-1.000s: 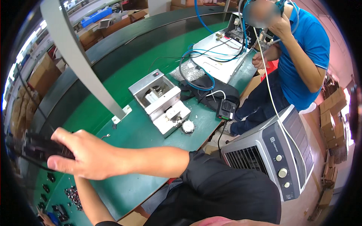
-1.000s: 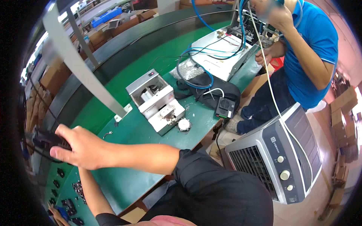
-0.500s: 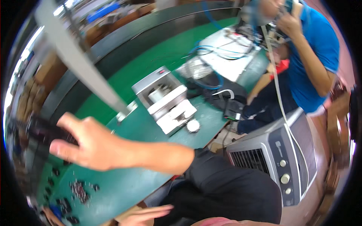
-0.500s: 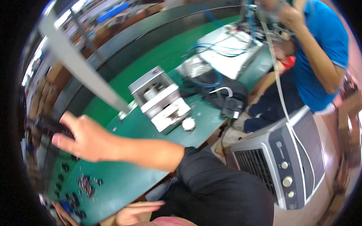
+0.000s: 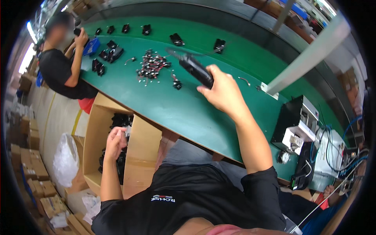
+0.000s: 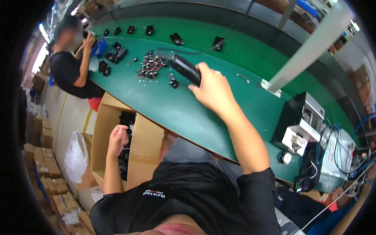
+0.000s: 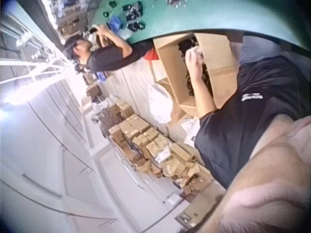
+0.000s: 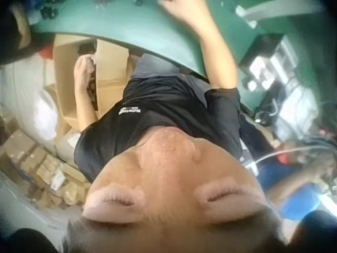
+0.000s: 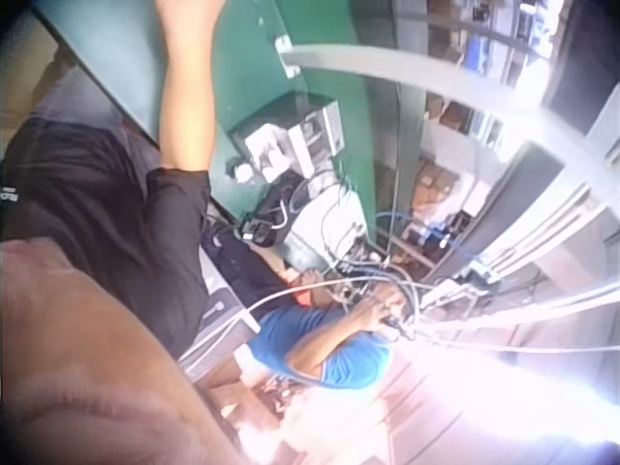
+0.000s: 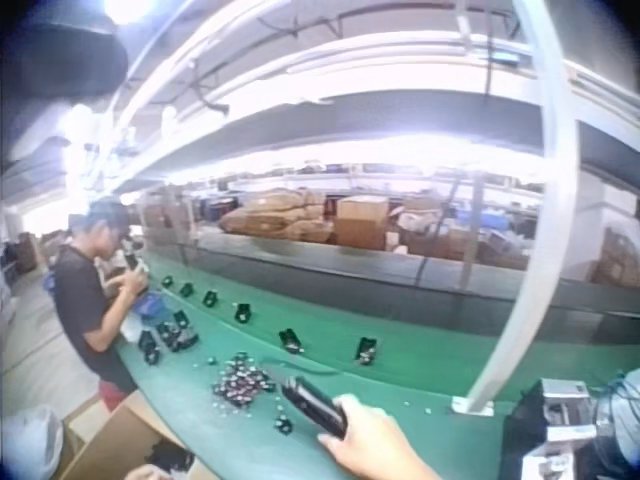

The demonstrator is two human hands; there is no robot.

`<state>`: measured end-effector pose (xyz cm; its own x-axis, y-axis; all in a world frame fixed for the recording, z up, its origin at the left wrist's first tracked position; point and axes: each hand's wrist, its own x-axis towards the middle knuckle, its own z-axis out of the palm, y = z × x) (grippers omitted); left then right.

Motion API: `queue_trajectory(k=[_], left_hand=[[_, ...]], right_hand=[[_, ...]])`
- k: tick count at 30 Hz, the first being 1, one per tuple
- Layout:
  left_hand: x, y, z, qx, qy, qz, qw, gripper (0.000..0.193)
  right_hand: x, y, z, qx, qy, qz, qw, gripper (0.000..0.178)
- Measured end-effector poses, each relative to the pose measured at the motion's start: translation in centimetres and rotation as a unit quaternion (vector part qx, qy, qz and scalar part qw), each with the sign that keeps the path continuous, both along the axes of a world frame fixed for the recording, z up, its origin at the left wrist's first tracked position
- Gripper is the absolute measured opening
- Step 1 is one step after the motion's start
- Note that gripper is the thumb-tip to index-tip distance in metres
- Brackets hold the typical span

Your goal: Assemble electronic components using a specialized handheld tool at a factory workbench.

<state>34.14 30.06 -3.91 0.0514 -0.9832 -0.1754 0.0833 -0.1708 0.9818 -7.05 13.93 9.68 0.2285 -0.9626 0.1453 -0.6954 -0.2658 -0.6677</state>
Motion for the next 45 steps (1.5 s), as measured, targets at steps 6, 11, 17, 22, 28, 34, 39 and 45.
queue_trajectory(k=[6, 11, 17, 22, 28, 34, 39, 45], left_hand=[[9.3, 5.4, -11.5, 0.315, -0.184, 0.217, 0.905, 0.013], [8.7, 3.4, -17.7, 0.385, -0.314, -0.05, 0.866, 0.026], [12.5, 2.3, -23.2, 0.225, -0.441, 0.078, 0.865, 0.033], [11.6, -1.5, -26.9, 0.152, -0.601, -0.062, 0.782, 0.054], [16.8, 0.3, -33.4, 0.275, -0.567, -0.068, 0.773, 0.037], [10.6, -2.3, -30.9, 0.199, -0.542, 0.002, 0.817, 0.022], [12.3, -1.4, -25.2, 0.184, -0.506, 0.101, 0.837, 0.027], [11.1, -0.5, -12.6, 0.041, -0.063, 0.291, 0.954, 0.042]], right_hand=[[7.1, -1.4, -3.7, -0.002, 0.113, 0.002, 0.994, 0.059], [8.6, -3.9, -5.9, 0.003, 0.174, -0.064, 0.983, 0.057], [8.3, -3.4, -2.3, -0.007, 0.076, -0.025, 0.997, 0.045], [6.1, -3.9, -0.2, 0.093, 0.068, -0.056, 0.992, 0.047], [4.9, -3.9, -1.2, 0.122, -0.075, -0.009, 0.99, 0.038], [1.7, -3.7, -2.1, 0.168, -0.153, -0.035, 0.973, 0.045], [0.6, -2.0, -0.6, 0.196, -0.265, -0.045, 0.943, 0.048], [-4.8, 0.7, 0.7, 0.156, -0.365, -0.065, 0.916, 0.054]])
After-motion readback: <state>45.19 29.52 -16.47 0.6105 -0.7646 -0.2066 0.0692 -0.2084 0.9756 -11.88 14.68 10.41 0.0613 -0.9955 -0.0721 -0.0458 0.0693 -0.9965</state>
